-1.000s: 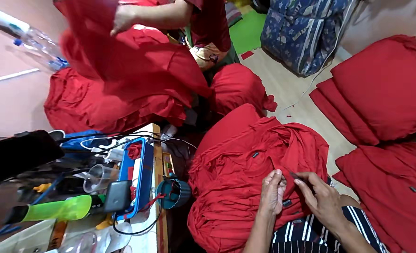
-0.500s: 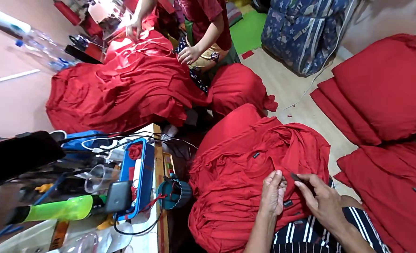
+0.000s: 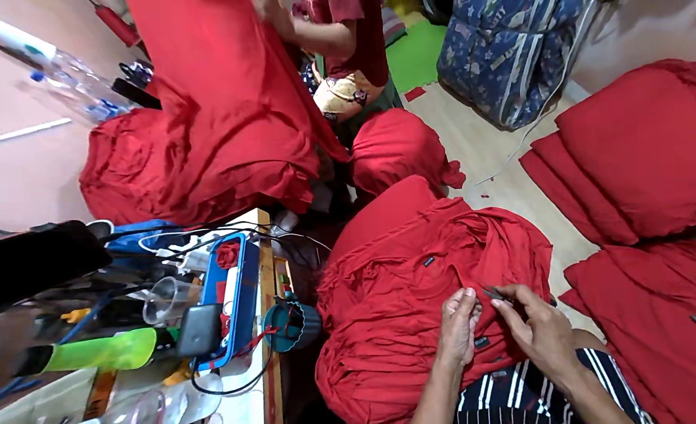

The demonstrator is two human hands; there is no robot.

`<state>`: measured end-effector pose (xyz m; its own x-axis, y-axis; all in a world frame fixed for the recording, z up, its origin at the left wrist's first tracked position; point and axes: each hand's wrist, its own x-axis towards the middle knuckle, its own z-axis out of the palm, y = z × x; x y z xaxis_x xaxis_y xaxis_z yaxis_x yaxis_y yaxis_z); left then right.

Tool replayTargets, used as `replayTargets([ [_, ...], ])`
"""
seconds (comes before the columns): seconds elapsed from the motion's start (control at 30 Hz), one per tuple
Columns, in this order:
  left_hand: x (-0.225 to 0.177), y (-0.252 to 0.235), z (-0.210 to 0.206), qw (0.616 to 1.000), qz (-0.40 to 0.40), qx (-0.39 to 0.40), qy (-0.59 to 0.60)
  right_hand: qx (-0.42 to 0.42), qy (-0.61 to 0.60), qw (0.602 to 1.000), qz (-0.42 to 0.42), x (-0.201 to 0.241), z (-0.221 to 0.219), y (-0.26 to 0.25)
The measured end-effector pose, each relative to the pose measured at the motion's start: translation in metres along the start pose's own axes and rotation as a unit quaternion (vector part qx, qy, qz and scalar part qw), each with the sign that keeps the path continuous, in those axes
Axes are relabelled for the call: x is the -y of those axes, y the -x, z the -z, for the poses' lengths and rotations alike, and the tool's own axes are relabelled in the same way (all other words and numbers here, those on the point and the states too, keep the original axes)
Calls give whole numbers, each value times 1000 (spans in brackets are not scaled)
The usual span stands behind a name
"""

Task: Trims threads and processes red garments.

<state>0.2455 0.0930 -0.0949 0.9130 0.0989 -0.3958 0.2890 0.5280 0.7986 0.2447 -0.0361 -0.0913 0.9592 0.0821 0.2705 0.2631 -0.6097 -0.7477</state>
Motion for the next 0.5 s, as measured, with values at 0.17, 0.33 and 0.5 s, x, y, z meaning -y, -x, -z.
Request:
replayTargets([
  [0.17,1,0,-1,1000,-9,6,-12,-25,-7,1000,3,-5,2,3],
  [0.33,-2,0,-1,1000,2,-3,0,-62,35,996,56,-4,2,8],
  [0.5,1,0,0,1000,-10,3,4,-65,69,992,79,-8,5,13],
])
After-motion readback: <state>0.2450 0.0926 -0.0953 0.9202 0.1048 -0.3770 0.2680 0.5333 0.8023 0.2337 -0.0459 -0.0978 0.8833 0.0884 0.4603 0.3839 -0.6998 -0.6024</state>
